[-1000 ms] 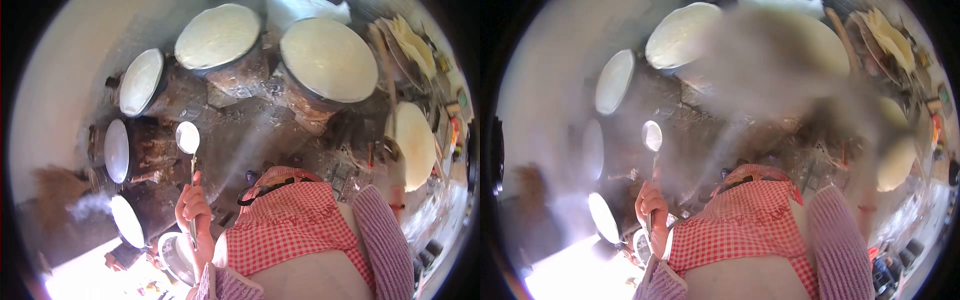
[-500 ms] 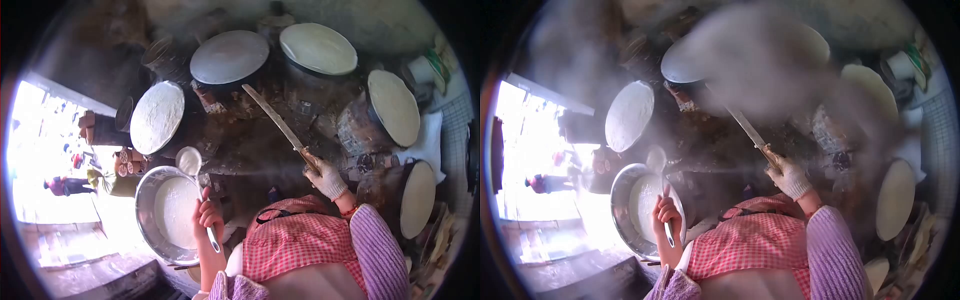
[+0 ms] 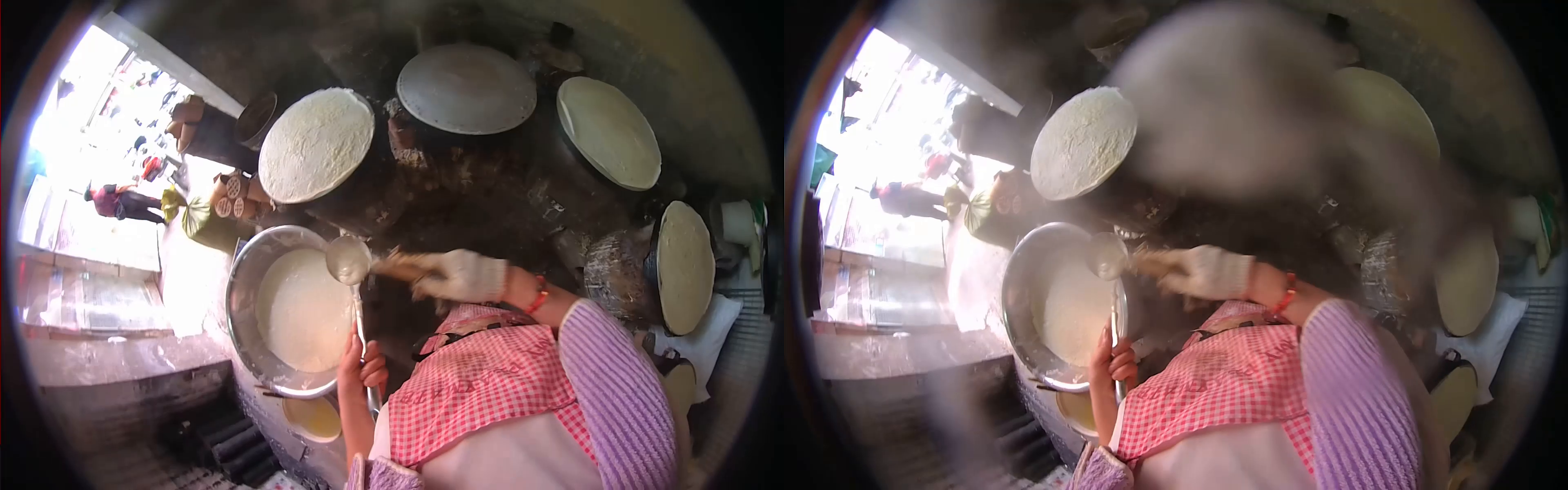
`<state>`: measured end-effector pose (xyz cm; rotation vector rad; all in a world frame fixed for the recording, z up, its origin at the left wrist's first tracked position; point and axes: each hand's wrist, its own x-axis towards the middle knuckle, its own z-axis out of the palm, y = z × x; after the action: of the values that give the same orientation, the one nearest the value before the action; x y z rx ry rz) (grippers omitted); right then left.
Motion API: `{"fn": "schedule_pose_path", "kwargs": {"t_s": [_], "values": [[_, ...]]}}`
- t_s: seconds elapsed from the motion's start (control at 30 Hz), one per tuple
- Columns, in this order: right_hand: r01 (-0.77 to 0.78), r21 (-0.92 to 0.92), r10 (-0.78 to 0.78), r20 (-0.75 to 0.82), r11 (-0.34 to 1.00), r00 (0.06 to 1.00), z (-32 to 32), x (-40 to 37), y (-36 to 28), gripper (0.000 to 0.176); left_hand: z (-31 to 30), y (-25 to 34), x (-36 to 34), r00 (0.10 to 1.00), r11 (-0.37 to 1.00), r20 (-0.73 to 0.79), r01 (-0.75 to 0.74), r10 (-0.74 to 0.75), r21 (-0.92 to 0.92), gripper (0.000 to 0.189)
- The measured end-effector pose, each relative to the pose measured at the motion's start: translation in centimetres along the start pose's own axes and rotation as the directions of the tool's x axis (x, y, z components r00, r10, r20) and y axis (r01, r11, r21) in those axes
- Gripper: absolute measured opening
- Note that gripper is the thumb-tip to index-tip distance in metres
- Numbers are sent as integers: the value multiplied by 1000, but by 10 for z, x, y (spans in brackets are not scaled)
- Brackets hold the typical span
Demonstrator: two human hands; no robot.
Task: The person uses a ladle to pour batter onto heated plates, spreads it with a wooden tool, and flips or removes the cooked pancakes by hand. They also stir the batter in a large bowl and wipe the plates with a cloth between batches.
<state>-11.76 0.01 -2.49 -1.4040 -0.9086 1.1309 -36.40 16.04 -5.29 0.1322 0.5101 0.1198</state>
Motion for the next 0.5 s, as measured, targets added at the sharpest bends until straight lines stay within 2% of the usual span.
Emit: {"fn": "schedule_pose_path", "kwargs": {"t_s": [0.03,0.07,0.1,0.13,0.17,0.2,0.27,0.3,0.33,0.37,0.4,0.43,0.47,0.5], "values": [[-137,-119,157,177,983,972,2,14,-33,53,3,-4,7,998,995,-25,-52,54,83,39],[-3,-290,86,271,957,959,8,30,-39,56,10,-5,14,1000,996,-1,-20,20,89,39],[135,-348,-3,356,928,934,15,49,-32,56,19,-7,22,999,1000,-30,-26,26,-8,38],[68,-460,125,377,885,918,24,61,-39,54,21,-8,27,997,994,-73,-38,30,-104,38],[132,-422,81,449,897,890,28,71,-41,55,15,-3,36,996,947,-6,84,-90,-311,37],[79,-452,186,512,888,839,22,81,-45,56,13,1,38,994,946,-11,101,-110,-309,37],[58,-333,132,520,941,844,11,93,-39,59,25,12,45,993,953,-118,-32,-4,-300,37],[166,-376,33,471,912,882,-7,102,-39,62,20,19,49,992,965,-13,-127,127,-229,38],[267,-429,-68,425,863,903,-34,110,-42,65,28,24,50,981,922,-74,-193,178,-336,37],[-14,-265,115,371,964,922,-72,114,-65,71,9,38,54,971,926,49,-205,232,-318,39],[314,-403,-268,166,860,949,-111,140,-22,70,5,48,56,963,897,29,-237,267,-374,41],[108,-183,-93,88,977,992,-159,156,-38,57,2,55,60,931,879,100,-292,352,-377,45],[137,-414,-189,-85,900,978,-208,168,-56,58,12,58,65,909,837,84,-336,409,-432,44],[45,-455,-181,-261,889,948,-266,200,-44,64,43,53,63,762,765,-321,-627,562,-146,54]]}}
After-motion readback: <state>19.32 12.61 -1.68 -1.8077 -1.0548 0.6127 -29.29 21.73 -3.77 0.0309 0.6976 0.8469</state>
